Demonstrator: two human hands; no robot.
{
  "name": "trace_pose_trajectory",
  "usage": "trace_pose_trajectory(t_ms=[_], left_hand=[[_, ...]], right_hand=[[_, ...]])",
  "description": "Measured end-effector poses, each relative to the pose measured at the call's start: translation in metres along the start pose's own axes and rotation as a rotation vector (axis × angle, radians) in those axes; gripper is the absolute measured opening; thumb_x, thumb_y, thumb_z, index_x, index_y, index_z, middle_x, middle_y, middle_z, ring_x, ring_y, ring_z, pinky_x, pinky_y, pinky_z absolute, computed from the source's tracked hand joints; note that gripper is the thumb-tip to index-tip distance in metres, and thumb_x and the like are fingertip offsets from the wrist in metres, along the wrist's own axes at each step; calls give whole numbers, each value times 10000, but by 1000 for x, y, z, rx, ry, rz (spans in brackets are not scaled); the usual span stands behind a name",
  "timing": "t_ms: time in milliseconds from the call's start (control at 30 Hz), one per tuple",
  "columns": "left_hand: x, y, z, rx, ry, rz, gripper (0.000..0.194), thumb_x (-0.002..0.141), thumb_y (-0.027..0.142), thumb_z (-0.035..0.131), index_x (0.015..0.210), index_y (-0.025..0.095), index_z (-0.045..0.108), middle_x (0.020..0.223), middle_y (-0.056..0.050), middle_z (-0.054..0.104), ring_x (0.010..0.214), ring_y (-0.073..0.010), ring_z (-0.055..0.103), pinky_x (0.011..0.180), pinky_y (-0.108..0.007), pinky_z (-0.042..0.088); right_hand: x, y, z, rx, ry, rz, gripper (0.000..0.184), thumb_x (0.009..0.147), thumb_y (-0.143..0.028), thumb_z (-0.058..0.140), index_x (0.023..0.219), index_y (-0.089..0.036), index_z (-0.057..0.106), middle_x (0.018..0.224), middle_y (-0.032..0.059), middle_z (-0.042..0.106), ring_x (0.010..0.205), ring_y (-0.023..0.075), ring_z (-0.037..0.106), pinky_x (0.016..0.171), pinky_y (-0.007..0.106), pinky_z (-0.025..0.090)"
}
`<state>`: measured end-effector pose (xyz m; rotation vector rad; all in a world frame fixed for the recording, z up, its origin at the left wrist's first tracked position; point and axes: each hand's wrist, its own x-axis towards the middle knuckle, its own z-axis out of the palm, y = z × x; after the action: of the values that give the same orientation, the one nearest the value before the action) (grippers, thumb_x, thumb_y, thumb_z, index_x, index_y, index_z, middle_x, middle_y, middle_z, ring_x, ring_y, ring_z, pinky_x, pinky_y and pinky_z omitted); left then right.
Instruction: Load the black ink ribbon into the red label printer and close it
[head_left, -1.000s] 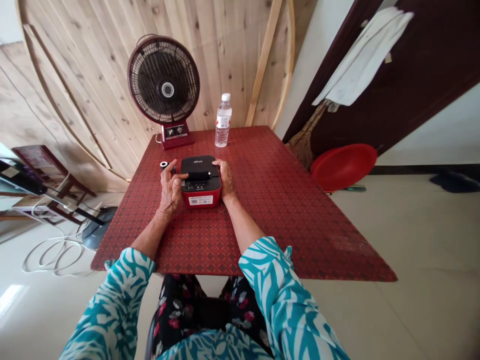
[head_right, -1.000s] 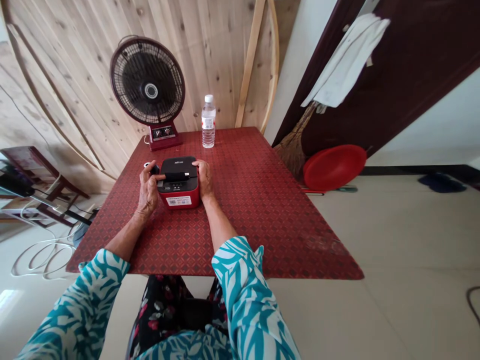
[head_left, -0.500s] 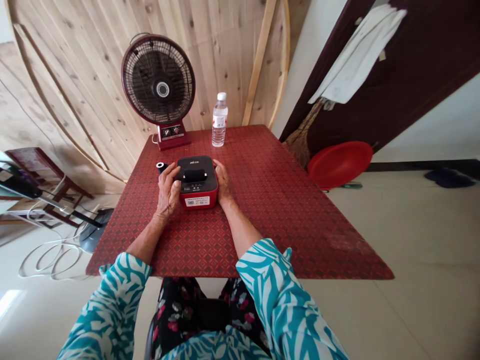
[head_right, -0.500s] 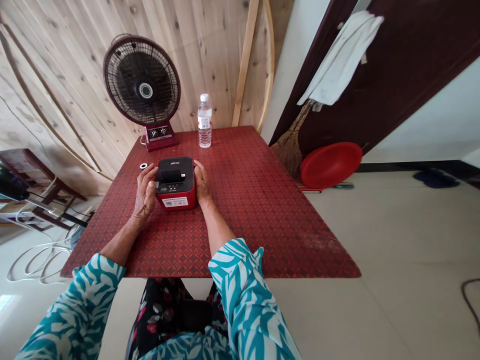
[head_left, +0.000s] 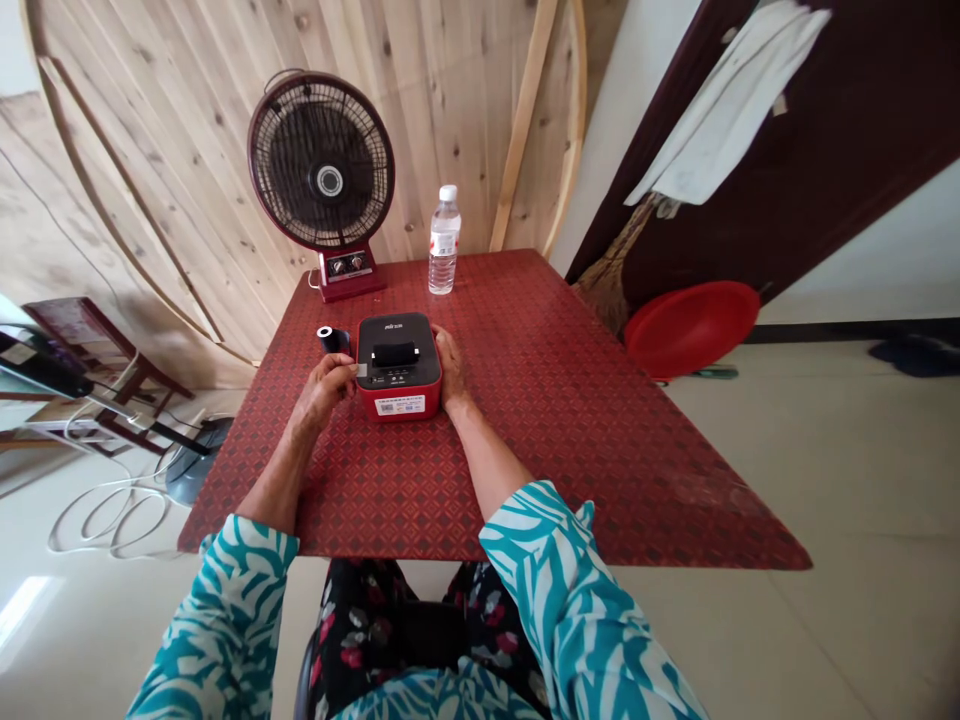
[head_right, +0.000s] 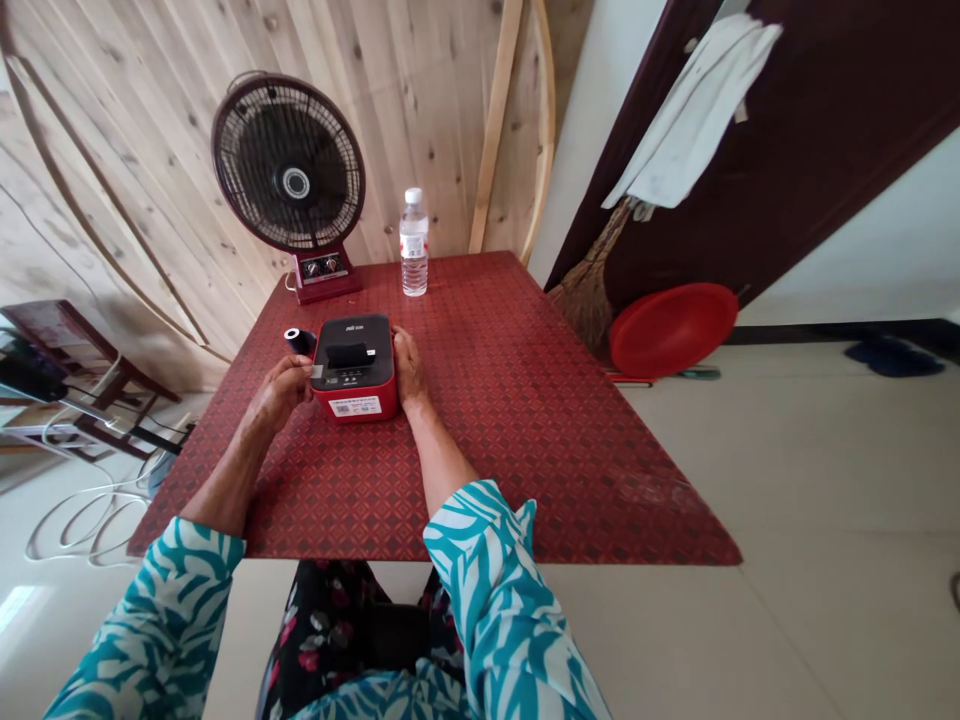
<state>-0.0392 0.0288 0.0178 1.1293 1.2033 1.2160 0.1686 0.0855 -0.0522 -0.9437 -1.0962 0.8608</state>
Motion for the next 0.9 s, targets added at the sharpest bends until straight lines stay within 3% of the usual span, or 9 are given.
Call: trace_pose_trajectory(t_ms=[400, 567, 900], left_hand=[[-5, 7, 6, -94, -69, -108, 334, 569, 310, 704, 812, 207, 500, 497, 71, 543, 402, -83, 471, 462, -205, 368], [-3, 4, 8, -135, -35, -127, 296, 569, 242, 684, 806, 207, 510, 516, 77, 543, 391, -81, 468, 448, -205, 357], [-6, 3, 9, -96, -6, -43, 245, 596, 286, 683, 768, 211, 527, 484, 73, 524, 424, -94, 466, 492, -209, 386]], right_hand=[[-2, 0, 0, -19, -8, -3, 640, 861, -728, 373, 1208, -257, 634, 1329, 72, 636, 1293, 237, 531, 1186, 471, 346], [-1, 2, 2, -29, -2, -1, 626, 889, -693, 345, 1230, -247, 622, 1325, 81, 635, 1291, 231, 534, 1184, 472, 350], [0, -2, 1, -92, -29, 6, 560, 928, -603, 312, 1241, -239, 601, 1356, 87, 616, 1308, 214, 511, 1196, 435, 330]])
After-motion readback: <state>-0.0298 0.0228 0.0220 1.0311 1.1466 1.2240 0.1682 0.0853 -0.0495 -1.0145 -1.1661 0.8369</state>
